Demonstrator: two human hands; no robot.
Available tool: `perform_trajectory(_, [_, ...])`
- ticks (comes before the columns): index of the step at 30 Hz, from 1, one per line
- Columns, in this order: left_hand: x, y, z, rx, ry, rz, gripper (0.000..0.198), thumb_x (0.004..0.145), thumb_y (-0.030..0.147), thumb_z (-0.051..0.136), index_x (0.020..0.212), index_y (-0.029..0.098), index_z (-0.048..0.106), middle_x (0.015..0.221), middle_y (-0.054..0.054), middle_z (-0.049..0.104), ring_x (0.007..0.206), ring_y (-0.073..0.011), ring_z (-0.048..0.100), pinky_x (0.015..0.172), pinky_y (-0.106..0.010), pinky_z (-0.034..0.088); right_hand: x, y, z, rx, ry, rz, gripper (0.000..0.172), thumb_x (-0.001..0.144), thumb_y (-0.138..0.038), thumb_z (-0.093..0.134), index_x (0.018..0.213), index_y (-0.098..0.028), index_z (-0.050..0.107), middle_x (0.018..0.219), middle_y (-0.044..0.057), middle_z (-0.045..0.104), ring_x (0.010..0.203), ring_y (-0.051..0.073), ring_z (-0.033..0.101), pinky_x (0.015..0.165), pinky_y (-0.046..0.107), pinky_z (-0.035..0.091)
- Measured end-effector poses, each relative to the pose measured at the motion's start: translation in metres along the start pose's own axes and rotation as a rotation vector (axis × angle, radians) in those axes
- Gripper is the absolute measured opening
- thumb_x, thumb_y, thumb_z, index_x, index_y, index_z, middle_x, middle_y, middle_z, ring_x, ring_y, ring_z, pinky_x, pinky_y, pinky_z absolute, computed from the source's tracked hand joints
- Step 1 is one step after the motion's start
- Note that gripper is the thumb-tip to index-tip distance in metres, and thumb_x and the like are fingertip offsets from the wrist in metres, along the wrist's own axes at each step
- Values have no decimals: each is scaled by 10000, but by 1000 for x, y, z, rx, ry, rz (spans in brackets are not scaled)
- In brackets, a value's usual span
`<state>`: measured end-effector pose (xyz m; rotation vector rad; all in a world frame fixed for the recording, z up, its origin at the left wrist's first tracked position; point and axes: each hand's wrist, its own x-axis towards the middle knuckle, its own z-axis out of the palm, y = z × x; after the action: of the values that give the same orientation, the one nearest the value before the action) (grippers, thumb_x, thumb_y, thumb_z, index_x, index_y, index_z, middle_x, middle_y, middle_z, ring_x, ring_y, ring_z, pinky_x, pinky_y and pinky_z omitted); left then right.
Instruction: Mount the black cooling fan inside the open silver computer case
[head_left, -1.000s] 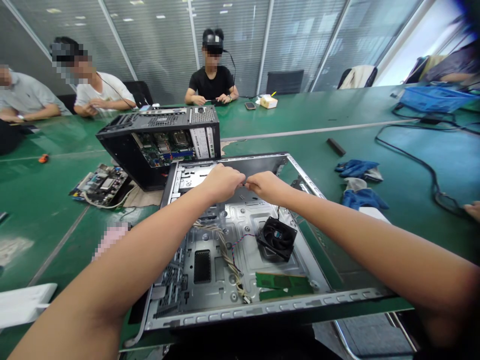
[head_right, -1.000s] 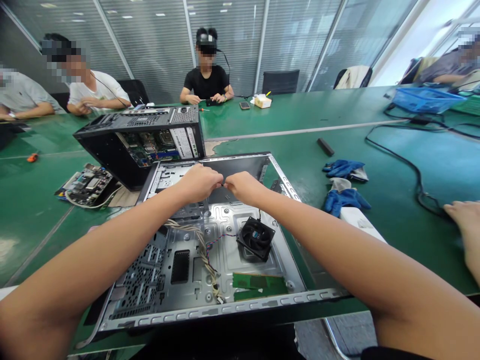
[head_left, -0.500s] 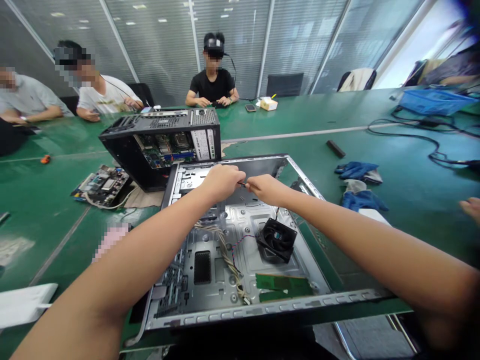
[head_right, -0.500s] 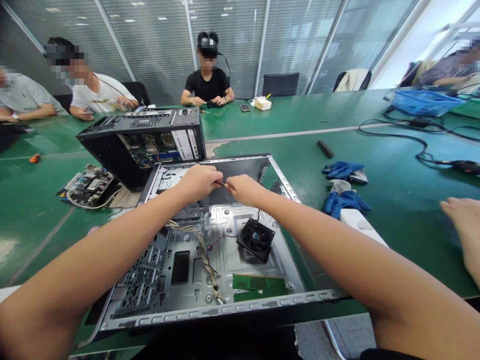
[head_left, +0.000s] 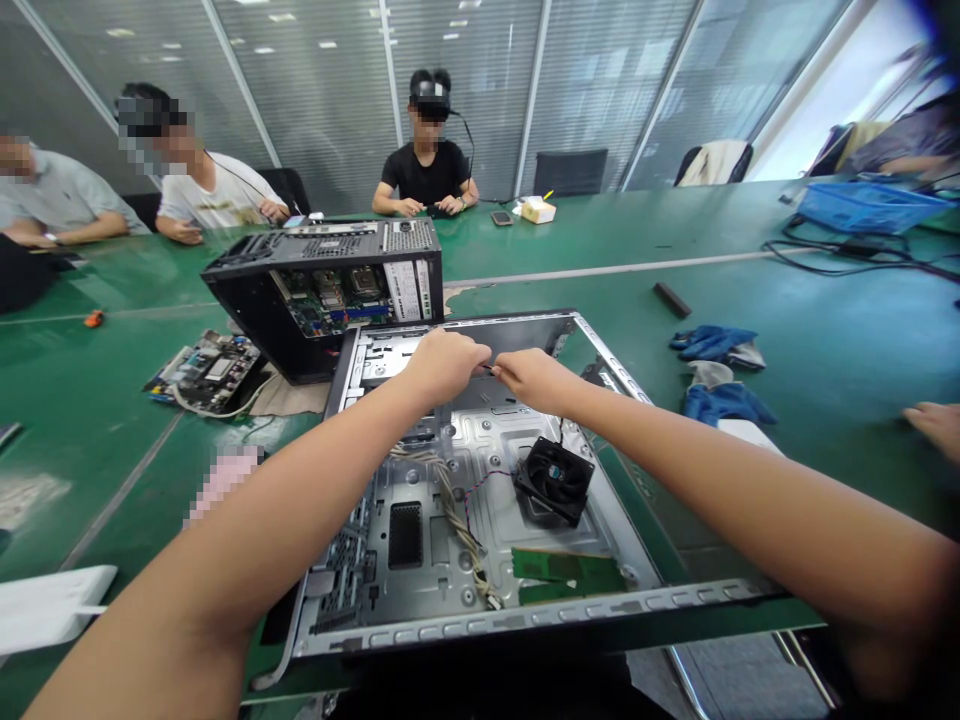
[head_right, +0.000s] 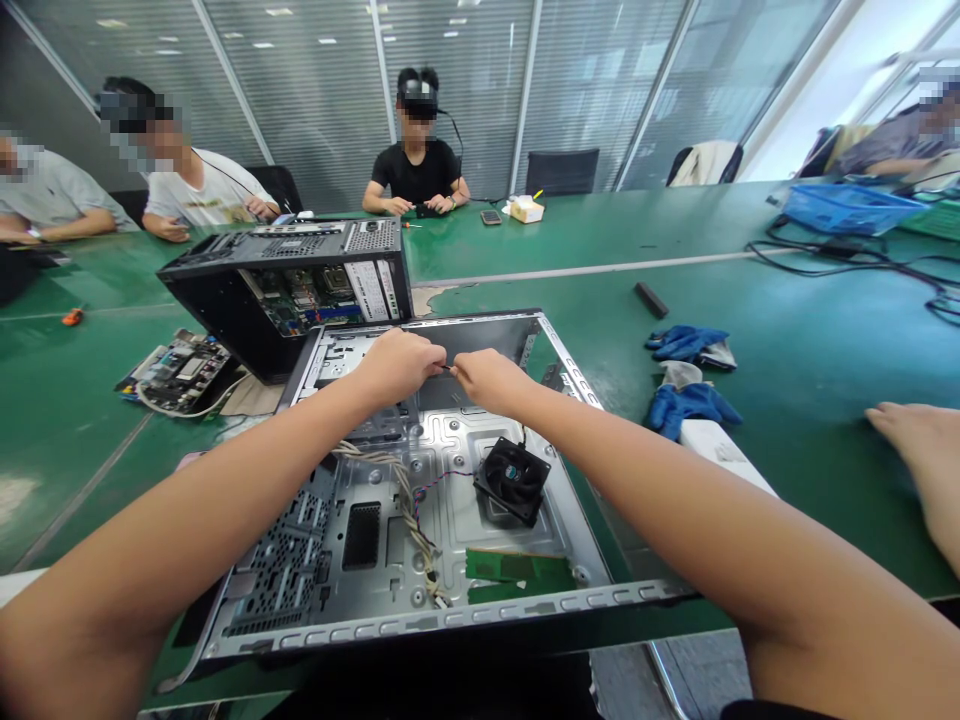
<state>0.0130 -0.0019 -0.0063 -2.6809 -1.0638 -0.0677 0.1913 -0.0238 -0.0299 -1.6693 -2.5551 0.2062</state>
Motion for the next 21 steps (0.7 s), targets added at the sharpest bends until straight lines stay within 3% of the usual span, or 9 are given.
perform_trajectory(6, [-1, -1, 2, 25, 44, -16, 157, 885, 323, 588, 960, 209, 666, 831, -55, 739, 751, -188, 660, 656, -304, 377, -2, -2, 0, -11, -31, -17, 346, 988, -302, 335, 895, -165, 637, 845, 120, 689, 740, 197, 604, 639, 307, 308])
perform_trajectory(21, [-2, -1, 3, 16, 38, 31, 171, 906, 279, 529, 883, 207, 681, 817, -56, 727, 775, -191, 649, 653, -310, 368, -4, -3, -2, -5, -37, -26, 363, 958, -294, 350, 793, -180, 652, 769, 95, 676, 681, 181, 560, 620, 317, 295])
